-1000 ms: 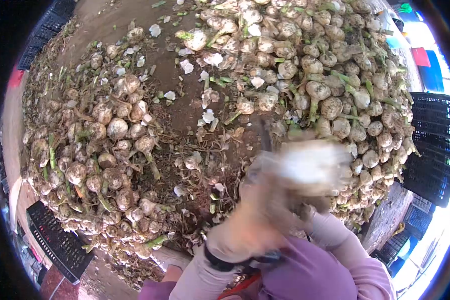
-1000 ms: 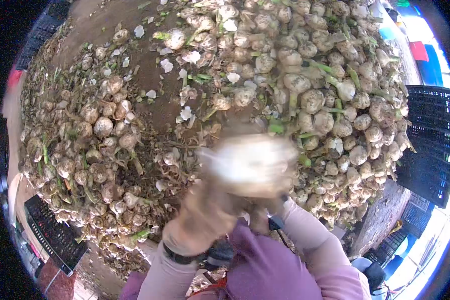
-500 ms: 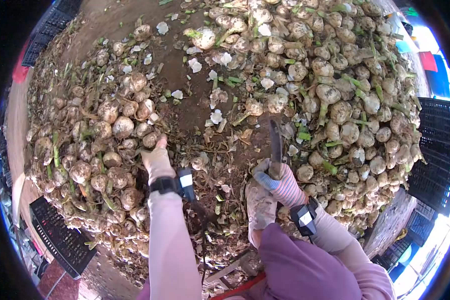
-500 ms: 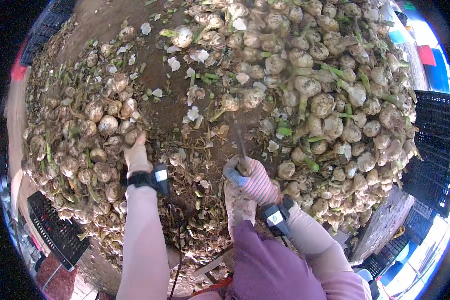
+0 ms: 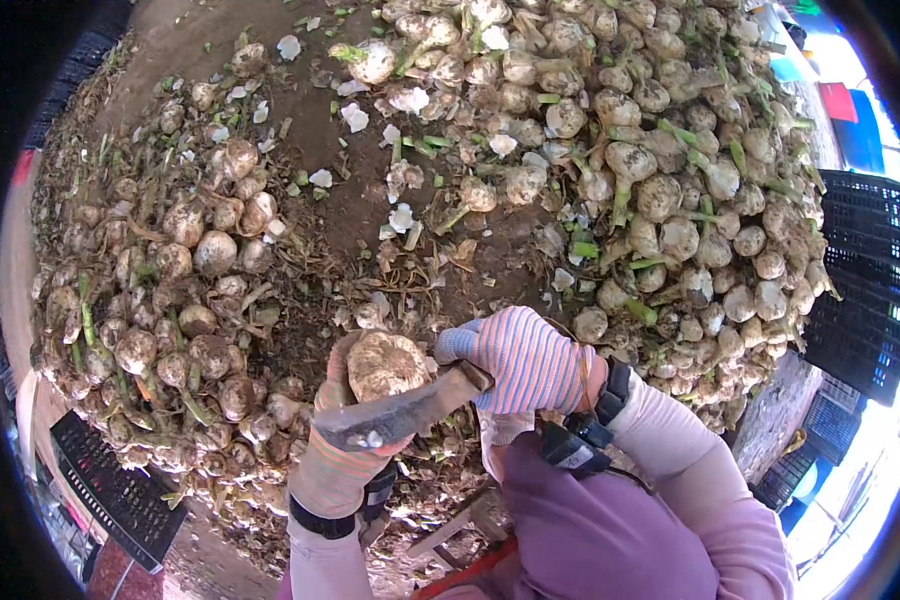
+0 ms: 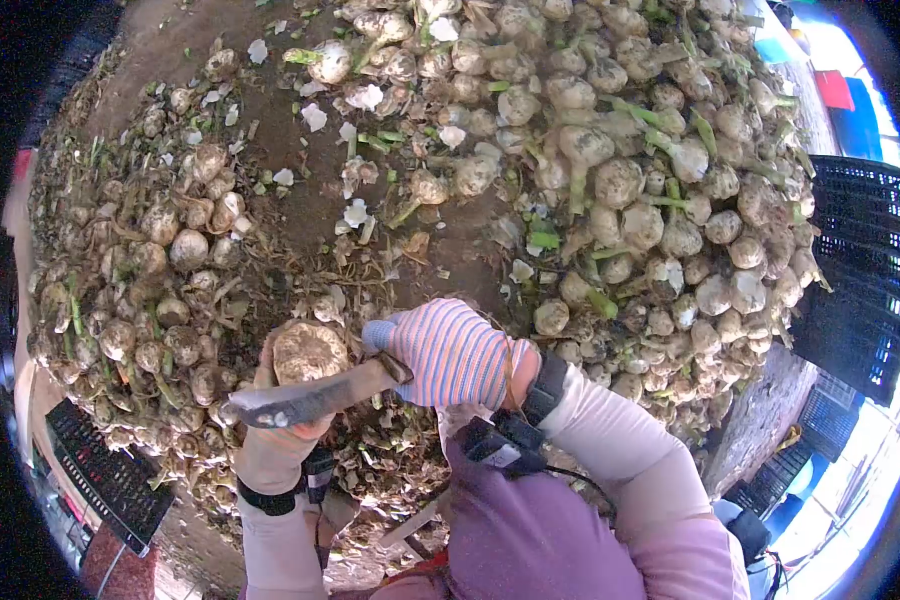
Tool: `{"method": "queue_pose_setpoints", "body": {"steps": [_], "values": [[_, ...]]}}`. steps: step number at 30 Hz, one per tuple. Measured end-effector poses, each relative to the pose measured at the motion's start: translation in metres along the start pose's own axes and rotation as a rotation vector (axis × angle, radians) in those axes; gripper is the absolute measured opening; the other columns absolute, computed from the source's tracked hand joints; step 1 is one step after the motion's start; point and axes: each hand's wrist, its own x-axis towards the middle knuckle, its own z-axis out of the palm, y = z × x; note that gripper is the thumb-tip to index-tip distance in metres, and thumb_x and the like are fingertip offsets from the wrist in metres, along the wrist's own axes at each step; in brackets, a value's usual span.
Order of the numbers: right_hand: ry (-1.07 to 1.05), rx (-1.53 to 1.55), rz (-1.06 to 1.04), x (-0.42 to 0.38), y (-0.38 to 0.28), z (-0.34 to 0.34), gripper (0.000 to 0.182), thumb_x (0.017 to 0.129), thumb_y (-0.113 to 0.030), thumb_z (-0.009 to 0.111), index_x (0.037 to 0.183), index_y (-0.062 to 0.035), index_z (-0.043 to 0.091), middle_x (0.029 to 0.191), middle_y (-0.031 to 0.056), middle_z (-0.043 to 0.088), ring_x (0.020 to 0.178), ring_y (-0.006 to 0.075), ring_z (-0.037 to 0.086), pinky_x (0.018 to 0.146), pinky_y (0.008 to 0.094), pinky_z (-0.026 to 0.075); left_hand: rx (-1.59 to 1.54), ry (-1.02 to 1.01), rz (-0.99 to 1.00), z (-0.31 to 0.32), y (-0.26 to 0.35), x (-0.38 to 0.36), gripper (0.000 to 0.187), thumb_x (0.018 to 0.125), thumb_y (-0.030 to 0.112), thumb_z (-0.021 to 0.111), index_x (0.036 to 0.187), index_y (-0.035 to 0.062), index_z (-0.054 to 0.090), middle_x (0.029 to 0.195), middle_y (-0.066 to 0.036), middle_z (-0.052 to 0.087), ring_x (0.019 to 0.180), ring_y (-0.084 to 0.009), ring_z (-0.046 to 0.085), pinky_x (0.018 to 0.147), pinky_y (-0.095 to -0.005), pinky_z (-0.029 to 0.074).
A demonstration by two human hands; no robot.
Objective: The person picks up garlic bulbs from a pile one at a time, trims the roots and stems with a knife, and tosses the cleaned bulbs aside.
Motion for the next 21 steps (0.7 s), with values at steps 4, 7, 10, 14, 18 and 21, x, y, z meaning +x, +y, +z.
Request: {"method": "queue_pose_setpoints", "body": {"steps": [4,7,10,14,18,21], "values": [[0.003,0.034,-0.019,-0.002,0.009,0.007,0.034,0.062,-0.025,0.065,0.090,-0.0083,0.056,0.074,0.0138,0.059,0.071,0.0363,0.059,0.060,0.0417,0.046,0.692,-0.091,0.301,0.012,0.011,-0.005,0.047,0.085,0.027,0.054,0.128,0.0166,0.038,0.122,-0.009,0.051,0.109,-0.0204,0.053,0.096,-0.0433,0.041],[0.010,0.050,-0.043,-0.005,0.020,0.015,0.035,0.062,-0.026,0.065,0.091,-0.0080,0.056,0.076,0.0143,0.059,0.070,0.0363,0.059,0.059,0.0415,0.046,0.332,-0.027,0.040,0.022,0.008,-0.012,0.052,0.082,0.033,0.058,0.126,0.0127,0.040,0.115,-0.014,0.053,0.107,-0.0222,0.054,0.095,-0.0417,0.042],[0.046,0.074,-0.120,-0.007,0.035,0.023,0.027,0.066,-0.025,0.064,0.085,-0.0080,0.054,0.068,0.0143,0.057,0.064,0.0359,0.058,0.055,0.0431,0.044,0.403,-0.057,-0.008,0.026,0.010,-0.019,0.058,0.078,0.038,0.063,0.124,0.0089,0.041,0.108,-0.018,0.056,0.105,-0.0240,0.055,0.093,-0.0402,0.043],[0.028,-0.018,0.205,-0.016,0.079,0.023,0.022,0.070,-0.026,0.062,0.083,-0.0090,0.056,0.066,0.0145,0.059,0.067,0.0340,0.060,0.059,0.0417,0.048,-0.343,-0.284,0.042,0.035,0.005,-0.029,0.082,0.049,0.029,0.088,0.115,0.0038,0.044,0.104,-0.011,0.057,0.097,-0.0218,0.058,0.086,-0.0322,0.046],[0.290,0.142,0.158,-0.031,0.060,0.012,0.023,0.071,-0.022,0.065,0.087,-0.0068,0.058,0.068,0.0143,0.059,0.065,0.0330,0.060,0.060,0.0381,0.048,-0.930,-0.169,-0.101,0.038,0.018,-0.012,0.062,0.061,0.006,0.077,0.115,0.0134,0.047,0.106,-0.006,0.057,0.095,-0.0195,0.057,0.087,-0.0354,0.047],[0.295,0.344,0.185,-0.031,0.043,0.012,0.023,0.073,-0.020,0.065,0.088,-0.0047,0.058,0.069,0.0141,0.059,0.065,0.0314,0.060,0.060,0.0354,0.047,-0.607,0.058,0.046,0.038,0.009,0.001,0.055,0.069,0.013,0.071,0.118,0.0155,0.045,0.106,-0.005,0.055,0.092,-0.0187,0.058,0.074,-0.0336,0.052]]}}
